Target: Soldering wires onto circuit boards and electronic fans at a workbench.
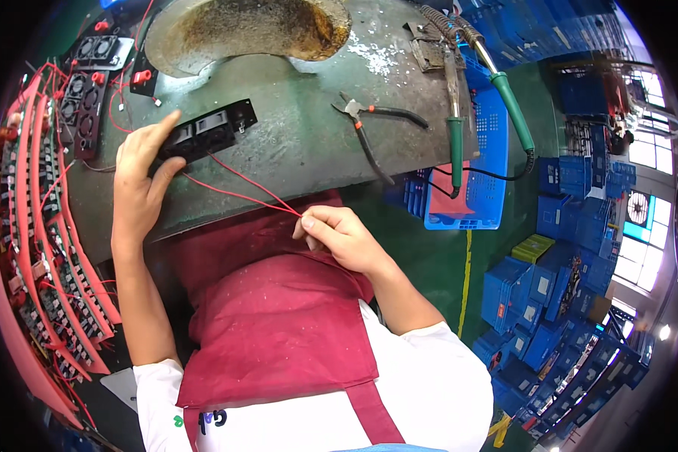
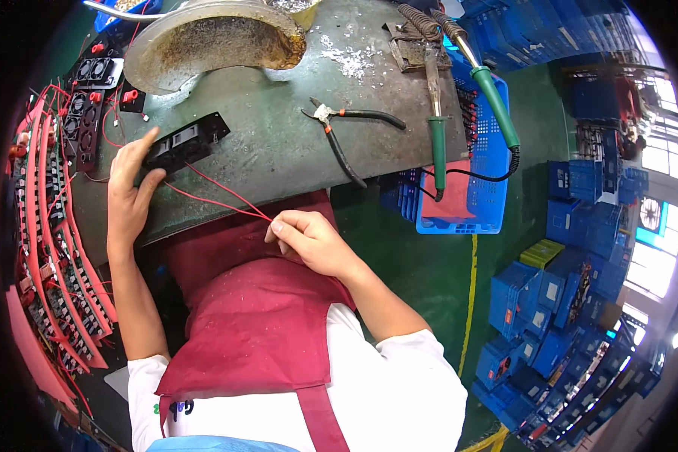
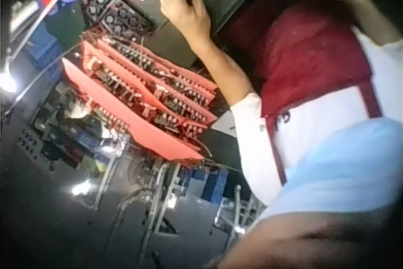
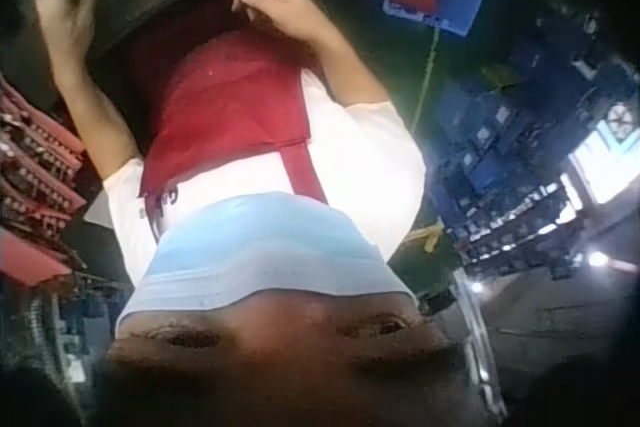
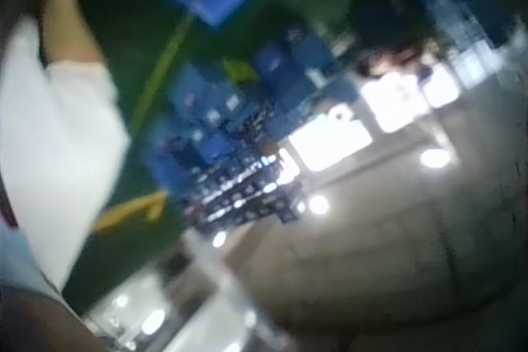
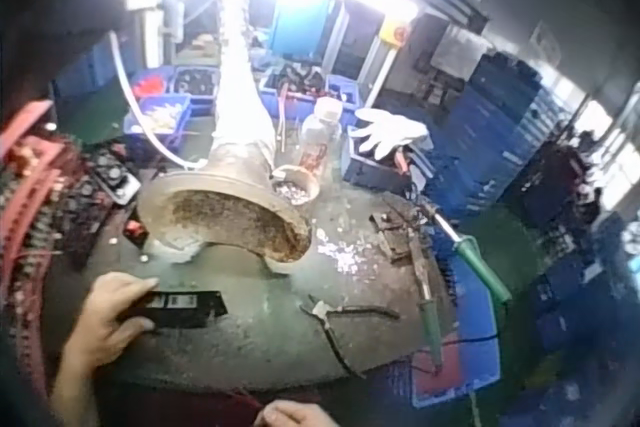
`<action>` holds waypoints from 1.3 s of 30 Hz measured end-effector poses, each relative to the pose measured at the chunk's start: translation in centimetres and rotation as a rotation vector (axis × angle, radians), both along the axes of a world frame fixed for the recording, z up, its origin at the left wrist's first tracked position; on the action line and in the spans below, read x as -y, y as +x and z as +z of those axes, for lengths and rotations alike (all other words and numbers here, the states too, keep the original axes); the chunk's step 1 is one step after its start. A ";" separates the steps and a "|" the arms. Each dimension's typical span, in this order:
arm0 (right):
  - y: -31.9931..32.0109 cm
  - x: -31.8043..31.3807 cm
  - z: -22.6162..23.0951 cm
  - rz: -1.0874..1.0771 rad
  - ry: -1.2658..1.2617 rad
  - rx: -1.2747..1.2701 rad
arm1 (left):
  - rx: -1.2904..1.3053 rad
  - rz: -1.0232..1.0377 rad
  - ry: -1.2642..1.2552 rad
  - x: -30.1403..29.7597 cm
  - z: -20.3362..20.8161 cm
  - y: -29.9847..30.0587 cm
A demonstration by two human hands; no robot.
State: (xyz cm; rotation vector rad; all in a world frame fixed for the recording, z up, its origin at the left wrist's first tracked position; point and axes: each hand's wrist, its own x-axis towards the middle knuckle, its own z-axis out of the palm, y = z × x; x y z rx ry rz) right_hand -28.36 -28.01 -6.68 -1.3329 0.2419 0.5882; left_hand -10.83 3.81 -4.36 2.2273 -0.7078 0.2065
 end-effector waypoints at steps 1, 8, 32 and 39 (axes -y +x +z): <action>0.1 0.0 -0.2 -0.011 -0.005 0.030 | -0.024 -0.020 0.076 -0.2 0.3 -0.2; 0.5 -0.6 -1.2 -0.002 -0.116 0.029 | -0.055 -0.069 0.219 -0.8 0.6 0.9; 1.2 -6.1 -0.3 -0.063 -0.498 0.150 | 0.086 -0.109 0.225 -7.2 1.0 2.5; 1.2 -2.1 0.0 0.064 -0.699 0.241 | 0.031 -0.071 0.240 -2.4 1.2 1.3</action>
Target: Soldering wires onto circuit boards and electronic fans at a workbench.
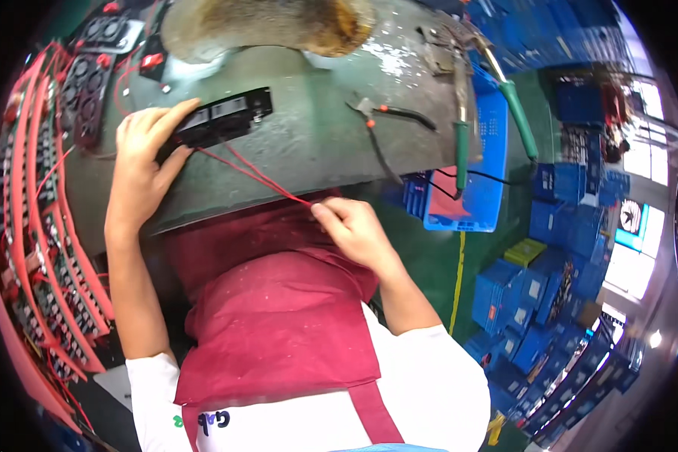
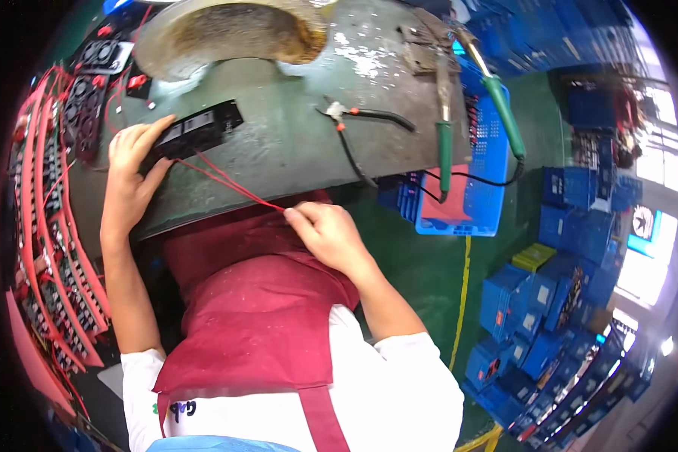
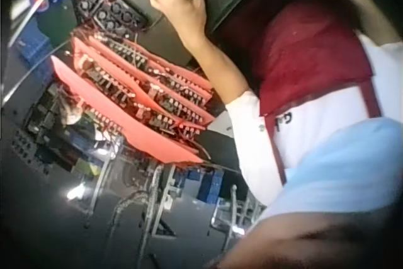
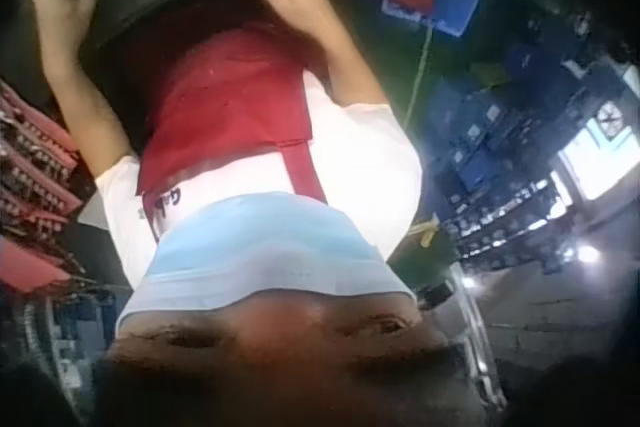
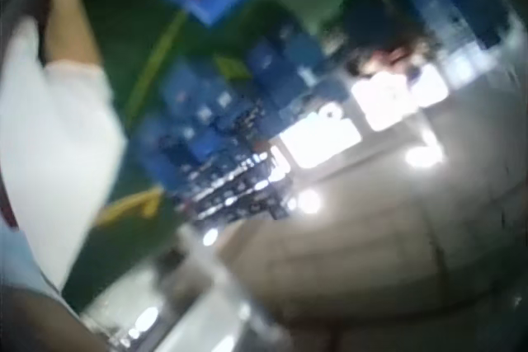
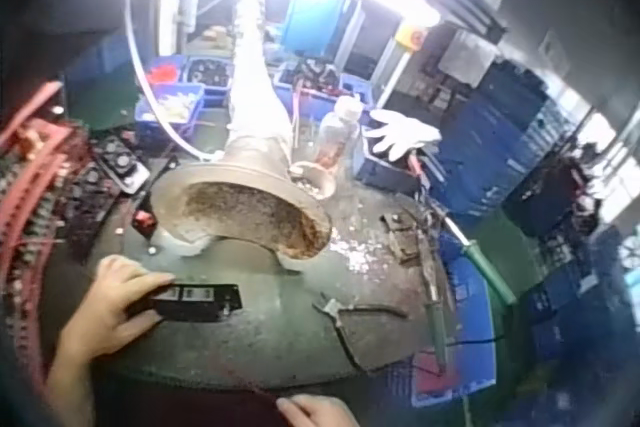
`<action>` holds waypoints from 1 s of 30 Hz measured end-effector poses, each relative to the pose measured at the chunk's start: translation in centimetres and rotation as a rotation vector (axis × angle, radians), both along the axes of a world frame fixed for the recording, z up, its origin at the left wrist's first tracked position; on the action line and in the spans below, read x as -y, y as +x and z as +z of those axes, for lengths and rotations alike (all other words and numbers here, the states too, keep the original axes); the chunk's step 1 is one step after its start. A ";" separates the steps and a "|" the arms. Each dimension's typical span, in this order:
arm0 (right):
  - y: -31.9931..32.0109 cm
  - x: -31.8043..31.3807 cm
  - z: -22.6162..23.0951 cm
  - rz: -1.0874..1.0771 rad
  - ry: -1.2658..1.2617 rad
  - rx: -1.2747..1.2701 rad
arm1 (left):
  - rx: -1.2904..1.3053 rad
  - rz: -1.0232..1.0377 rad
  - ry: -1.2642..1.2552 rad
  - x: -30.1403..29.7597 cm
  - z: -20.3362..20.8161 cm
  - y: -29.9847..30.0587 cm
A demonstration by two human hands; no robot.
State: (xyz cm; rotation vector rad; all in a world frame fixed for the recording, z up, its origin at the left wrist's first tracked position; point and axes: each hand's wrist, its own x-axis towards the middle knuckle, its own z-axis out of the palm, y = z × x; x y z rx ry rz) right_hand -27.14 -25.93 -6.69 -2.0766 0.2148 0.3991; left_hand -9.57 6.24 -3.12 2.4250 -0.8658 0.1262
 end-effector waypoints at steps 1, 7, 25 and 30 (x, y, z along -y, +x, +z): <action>-0.3 0.5 0.1 0.023 -0.033 0.032 | -0.001 -0.002 -0.001 0.7 0.0 0.0; -1.2 2.8 2.4 -0.144 -0.335 0.488 | 0.028 0.031 0.039 1.9 -1.6 -0.3; -0.7 16.1 -1.9 -1.278 1.185 0.235 | 0.032 0.077 0.076 4.1 -1.8 -1.7; -0.8 16.8 -1.3 -1.265 1.233 0.215 | 0.058 0.088 0.050 4.3 -1.6 -1.9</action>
